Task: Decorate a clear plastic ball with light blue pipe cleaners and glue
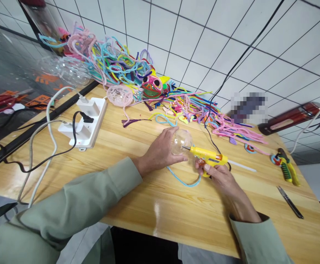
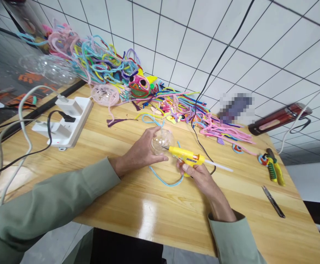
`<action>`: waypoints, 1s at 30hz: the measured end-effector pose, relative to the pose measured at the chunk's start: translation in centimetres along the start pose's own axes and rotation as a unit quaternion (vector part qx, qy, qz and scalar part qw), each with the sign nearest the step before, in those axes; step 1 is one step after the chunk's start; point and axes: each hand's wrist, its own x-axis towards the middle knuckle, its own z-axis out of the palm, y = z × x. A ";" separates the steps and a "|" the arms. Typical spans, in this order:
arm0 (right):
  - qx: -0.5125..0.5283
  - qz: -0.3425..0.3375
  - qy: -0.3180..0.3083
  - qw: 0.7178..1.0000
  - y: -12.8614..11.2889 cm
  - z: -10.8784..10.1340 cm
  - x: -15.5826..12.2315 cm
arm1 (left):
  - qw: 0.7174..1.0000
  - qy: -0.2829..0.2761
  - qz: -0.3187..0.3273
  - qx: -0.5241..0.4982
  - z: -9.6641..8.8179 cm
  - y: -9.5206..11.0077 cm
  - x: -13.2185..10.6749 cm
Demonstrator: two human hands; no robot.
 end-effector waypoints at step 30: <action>-0.001 0.006 0.008 1.000 0.3 -0.4 0.0 | 1.000 -0.002 0.005 0.010 0.0 -0.3 -0.1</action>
